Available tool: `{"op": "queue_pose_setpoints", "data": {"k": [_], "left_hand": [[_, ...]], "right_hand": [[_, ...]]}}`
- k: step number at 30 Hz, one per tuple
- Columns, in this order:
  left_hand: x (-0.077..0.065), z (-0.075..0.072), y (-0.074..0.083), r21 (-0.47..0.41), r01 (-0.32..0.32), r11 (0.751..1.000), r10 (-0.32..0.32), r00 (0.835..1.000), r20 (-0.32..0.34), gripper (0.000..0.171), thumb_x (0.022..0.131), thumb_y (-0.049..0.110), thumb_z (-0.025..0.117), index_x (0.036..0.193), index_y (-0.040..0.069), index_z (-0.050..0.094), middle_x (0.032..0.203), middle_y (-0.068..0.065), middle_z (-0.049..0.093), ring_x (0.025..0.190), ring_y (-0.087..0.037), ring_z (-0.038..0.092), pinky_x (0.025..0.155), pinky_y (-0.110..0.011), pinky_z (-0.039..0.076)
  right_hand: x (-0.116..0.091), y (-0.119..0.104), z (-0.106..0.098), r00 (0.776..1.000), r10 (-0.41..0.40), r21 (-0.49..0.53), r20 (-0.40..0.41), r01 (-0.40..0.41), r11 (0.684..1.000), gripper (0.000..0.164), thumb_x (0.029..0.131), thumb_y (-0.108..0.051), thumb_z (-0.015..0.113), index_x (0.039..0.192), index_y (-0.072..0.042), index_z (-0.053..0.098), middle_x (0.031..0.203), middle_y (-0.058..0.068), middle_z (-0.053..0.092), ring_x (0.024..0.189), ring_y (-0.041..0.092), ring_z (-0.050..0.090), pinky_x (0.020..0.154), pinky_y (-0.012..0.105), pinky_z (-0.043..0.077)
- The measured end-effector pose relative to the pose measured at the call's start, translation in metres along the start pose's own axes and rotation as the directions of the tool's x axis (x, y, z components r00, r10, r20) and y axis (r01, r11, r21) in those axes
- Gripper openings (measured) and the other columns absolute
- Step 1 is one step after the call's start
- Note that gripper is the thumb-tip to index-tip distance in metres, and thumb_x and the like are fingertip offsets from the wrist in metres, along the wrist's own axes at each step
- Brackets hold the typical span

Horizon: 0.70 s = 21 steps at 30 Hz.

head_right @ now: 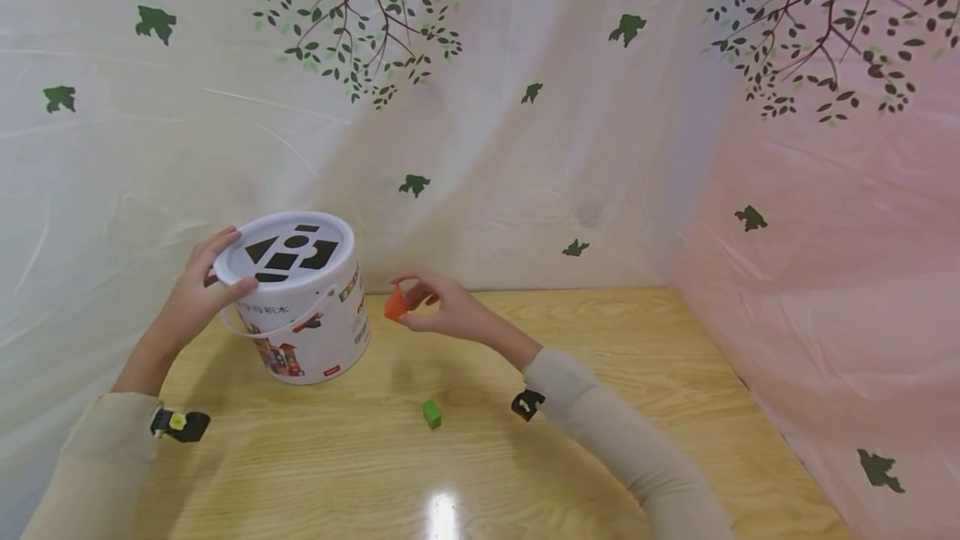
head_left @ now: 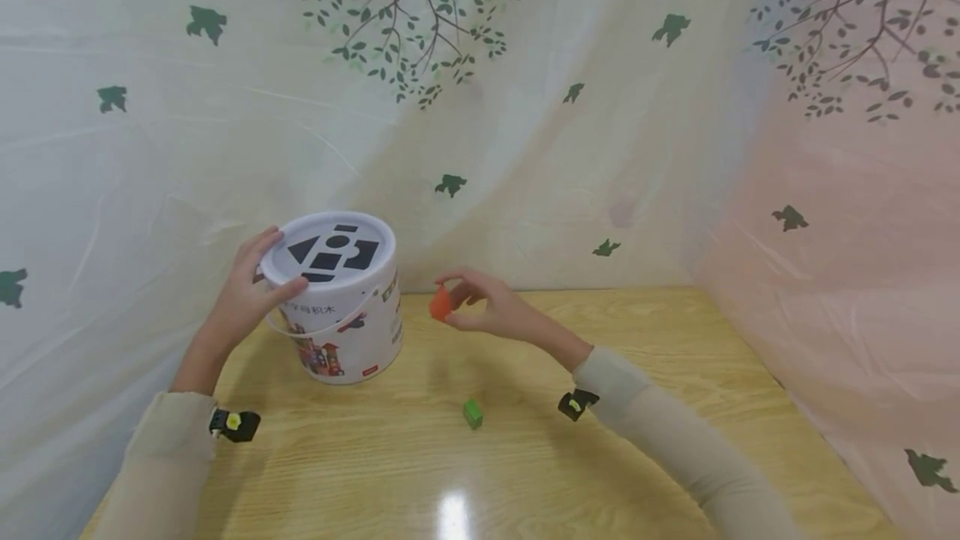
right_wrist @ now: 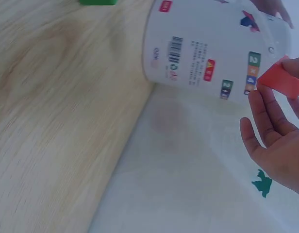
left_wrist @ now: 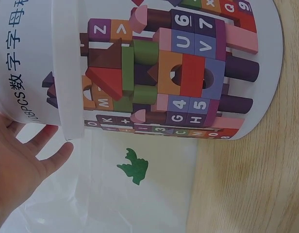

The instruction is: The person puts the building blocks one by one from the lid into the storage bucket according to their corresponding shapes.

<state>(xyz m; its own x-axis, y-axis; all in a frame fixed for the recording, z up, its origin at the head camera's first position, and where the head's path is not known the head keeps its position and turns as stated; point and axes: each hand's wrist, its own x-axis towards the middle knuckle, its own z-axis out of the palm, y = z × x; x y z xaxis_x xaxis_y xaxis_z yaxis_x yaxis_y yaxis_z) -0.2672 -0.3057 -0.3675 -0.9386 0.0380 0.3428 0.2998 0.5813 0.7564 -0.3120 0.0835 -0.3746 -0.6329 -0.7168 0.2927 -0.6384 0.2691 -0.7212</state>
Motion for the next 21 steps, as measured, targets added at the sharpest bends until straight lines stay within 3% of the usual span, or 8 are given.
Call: {"op": "queue_pose_setpoints", "data": {"k": [3,6,10,13,21], "left_hand": [[0.0,0.0,0.0,0.003,0.003,1.0,-0.003,1.0,0.002,0.092,0.094,0.034,0.072,0.164,0.013,0.017,0.172,-0.015,0.005,0.152,-0.05,0.016,0.113,-0.079,0.025],[0.0,0.001,0.0,0.002,0.0,1.0,0.0,1.0,0.002,0.091,0.094,0.033,0.072,0.164,0.013,0.017,0.172,-0.015,0.006,0.152,-0.051,0.016,0.113,-0.079,0.025],[0.0,0.001,0.0,0.0,-0.006,1.0,0.006,1.0,0.001,0.091,0.094,0.032,0.071,0.164,0.013,0.018,0.172,-0.016,0.006,0.152,-0.051,0.016,0.113,-0.079,0.025],[0.0,0.001,-0.001,-0.002,-0.008,1.0,0.008,1.0,0.0,0.09,0.094,0.032,0.071,0.164,0.013,0.018,0.172,-0.015,0.006,0.152,-0.05,0.016,0.112,-0.079,0.025],[0.0,0.0,0.0,-0.006,-0.003,1.0,0.003,1.0,-0.002,0.09,0.094,0.032,0.071,0.164,0.014,0.018,0.172,-0.015,0.006,0.152,-0.05,0.015,0.113,-0.08,0.024]], "right_hand": [[0.005,-0.006,0.001,1.0,0.019,0.101,-0.017,-0.017,0.995,0.051,0.092,-0.008,0.073,0.138,-0.008,0.053,0.117,0.012,0.072,0.104,0.02,0.069,0.096,0.043,0.058],[0.011,-0.011,0.002,0.998,0.051,0.197,-0.038,-0.043,0.98,0.049,0.093,-0.005,0.072,0.137,-0.006,0.052,0.115,0.016,0.072,0.101,0.021,0.069,0.094,0.038,0.059],[0.019,-0.018,0.003,0.991,0.117,0.32,-0.061,-0.092,0.943,0.045,0.094,-0.006,0.071,0.136,-0.007,0.052,0.114,0.017,0.072,0.1,0.019,0.069,0.092,0.033,0.06],[0.025,-0.023,0.002,0.986,0.146,0.398,-0.074,-0.105,0.911,0.043,0.096,-0.008,0.069,0.136,-0.008,0.052,0.115,0.017,0.071,0.1,0.018,0.069,0.096,0.039,0.06],[0.043,-0.039,-0.006,0.969,0.215,0.408,-0.125,-0.147,0.901,0.039,0.098,-0.021,0.069,0.134,-0.011,0.059,0.119,0.011,0.073,0.11,0.018,0.068,0.111,0.043,0.051]]}}
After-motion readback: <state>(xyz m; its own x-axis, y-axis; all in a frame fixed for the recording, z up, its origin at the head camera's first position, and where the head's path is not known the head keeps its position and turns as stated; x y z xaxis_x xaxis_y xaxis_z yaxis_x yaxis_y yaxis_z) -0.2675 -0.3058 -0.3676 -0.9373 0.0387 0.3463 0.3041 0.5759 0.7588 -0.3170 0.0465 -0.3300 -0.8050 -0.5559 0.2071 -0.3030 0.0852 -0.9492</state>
